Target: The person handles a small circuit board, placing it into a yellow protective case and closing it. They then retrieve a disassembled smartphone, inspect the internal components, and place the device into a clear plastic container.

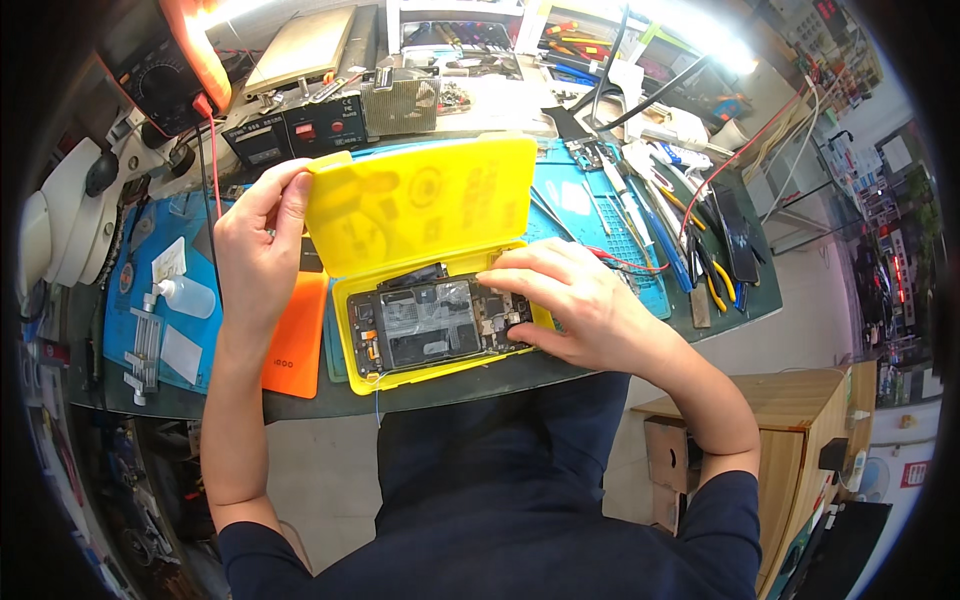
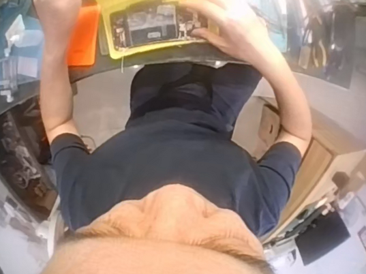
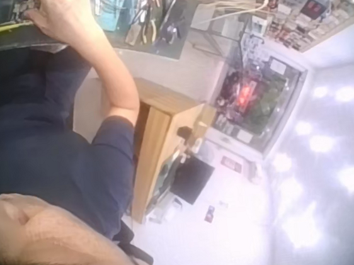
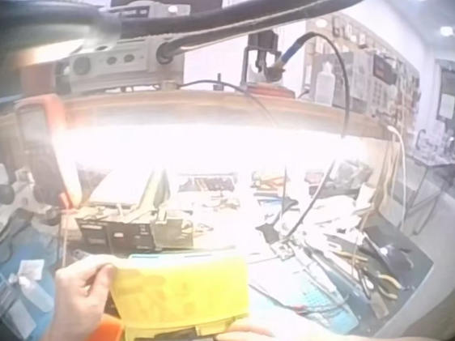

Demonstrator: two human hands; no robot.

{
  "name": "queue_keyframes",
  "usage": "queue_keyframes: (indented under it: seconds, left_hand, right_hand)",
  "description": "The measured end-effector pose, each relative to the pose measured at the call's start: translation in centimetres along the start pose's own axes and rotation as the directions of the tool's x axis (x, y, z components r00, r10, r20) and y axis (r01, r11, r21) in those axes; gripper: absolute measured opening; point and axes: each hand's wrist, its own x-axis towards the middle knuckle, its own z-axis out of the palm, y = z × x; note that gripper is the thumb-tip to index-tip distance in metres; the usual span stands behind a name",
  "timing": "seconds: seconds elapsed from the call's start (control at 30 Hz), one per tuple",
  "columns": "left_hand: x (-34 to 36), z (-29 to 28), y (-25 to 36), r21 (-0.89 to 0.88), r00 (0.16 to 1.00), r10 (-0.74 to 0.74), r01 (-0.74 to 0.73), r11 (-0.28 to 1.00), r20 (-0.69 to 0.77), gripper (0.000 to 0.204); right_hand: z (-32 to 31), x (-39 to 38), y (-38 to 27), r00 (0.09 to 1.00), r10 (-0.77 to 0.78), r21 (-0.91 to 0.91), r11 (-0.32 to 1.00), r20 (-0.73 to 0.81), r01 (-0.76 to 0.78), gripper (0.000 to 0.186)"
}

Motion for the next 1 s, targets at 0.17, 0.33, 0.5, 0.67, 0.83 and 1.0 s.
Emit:
queue_keyframes:
  seconds: [0.17, 0.33, 0.5, 0.67, 0.83, 1.0]
  left_hand:
    - [0.0, -0.1, -0.1, 0.001, 1.0, 0.016, -0.016, 1.0, -0.011, 0.02]
    - [0.0, -0.1, 0.1, -0.008, 1.0, 0.028, -0.028, 1.0, 0.004, 0.02]
    - [-0.2, -0.6, 0.8, -0.037, 0.999, 0.047, -0.047, 0.998, 0.023, 0.021]
    - [-1.0, -1.5, 1.7, 0.049, 0.995, 0.092, -0.094, 0.994, 0.046, 0.022]
    - [-2.4, -2.7, 1.5, -0.011, 0.999, 0.043, -0.043, 0.999, 0.029, 0.022]
    - [-6.0, -4.8, 3.1, 0.38, 0.997, -0.012, -0.016, 0.925, 0.071, 0.032]
  right_hand:
    - [0.0, 0.3, 0.1, 0.999, -0.006, 0.047, 0.999, -0.046, 0.008, 0.056]
    - [0.5, 0.1, -0.3, 1.0, 0.004, -0.027, 1.0, -0.004, -0.004, 0.053]
    - [-0.3, 0.3, 0.1, 0.952, 0.09, 0.07, 0.995, -0.291, -0.072, 0.04]
    - [-0.7, 1.7, 1.2, 0.824, 0.104, 0.0, 0.992, -0.556, -0.125, 0.042]
    - [0.2, 3.0, 2.6, 0.823, 0.143, 0.033, 0.988, -0.55, -0.149, 0.039]
    - [0.9, 3.5, 3.8, 0.801, 0.146, 0.154, 0.986, -0.58, -0.068, 0.038]
